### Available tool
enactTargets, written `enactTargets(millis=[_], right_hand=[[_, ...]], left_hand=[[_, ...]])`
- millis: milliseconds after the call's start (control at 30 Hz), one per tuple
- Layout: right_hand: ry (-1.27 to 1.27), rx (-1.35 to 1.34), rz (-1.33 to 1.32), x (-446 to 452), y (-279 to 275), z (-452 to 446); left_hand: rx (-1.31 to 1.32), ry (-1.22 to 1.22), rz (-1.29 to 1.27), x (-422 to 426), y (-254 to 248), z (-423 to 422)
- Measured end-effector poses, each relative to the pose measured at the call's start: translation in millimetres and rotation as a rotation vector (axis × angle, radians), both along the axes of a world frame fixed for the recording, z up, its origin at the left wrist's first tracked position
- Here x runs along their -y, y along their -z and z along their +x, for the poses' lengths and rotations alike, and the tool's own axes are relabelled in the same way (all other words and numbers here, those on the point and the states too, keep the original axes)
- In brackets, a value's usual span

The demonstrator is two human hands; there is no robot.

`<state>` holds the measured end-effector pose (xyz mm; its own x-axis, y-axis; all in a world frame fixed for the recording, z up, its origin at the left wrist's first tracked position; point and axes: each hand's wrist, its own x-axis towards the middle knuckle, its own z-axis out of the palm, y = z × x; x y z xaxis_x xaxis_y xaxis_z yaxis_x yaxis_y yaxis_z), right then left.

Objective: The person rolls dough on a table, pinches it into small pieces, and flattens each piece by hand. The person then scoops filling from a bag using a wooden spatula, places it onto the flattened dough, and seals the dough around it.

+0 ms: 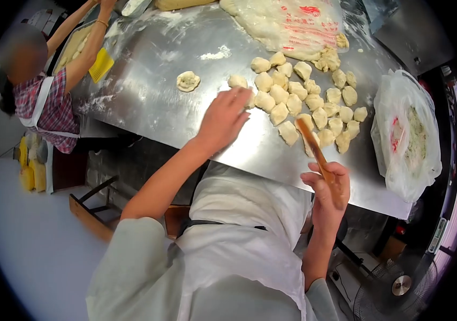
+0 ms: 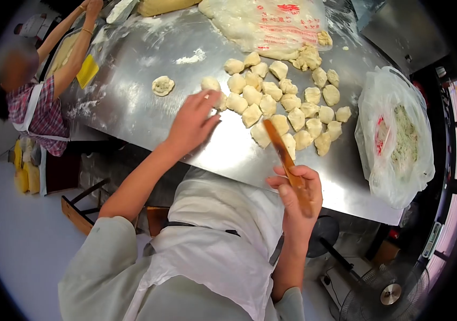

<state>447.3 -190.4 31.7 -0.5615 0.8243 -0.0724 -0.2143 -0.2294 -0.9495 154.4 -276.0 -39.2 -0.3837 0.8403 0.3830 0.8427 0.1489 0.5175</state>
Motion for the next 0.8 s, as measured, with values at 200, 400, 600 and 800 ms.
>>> enactTargets(millis=[200,400,600,800], right_hand=[[-0.169,-0.076,-0.014,-0.8,2.2,1.1],[-0.210,-0.216,-0.136,0.6,14.0,4.6],[-0.118,-0.032,-0.129,1.4,17.1,4.5],[-0.101,-0.008,-0.096,3.8,25.9,0.0]], left_hand=[[0.104,-0.171,0.016,-20.9,10.3,0.1],[0.923,-0.436,0.286,10.7,-1.5,14.3],[0.322,-0.366,-0.102,60.1,-0.9,3.2],[0.139,-0.396,0.072,26.1,-34.1,-26.3]])
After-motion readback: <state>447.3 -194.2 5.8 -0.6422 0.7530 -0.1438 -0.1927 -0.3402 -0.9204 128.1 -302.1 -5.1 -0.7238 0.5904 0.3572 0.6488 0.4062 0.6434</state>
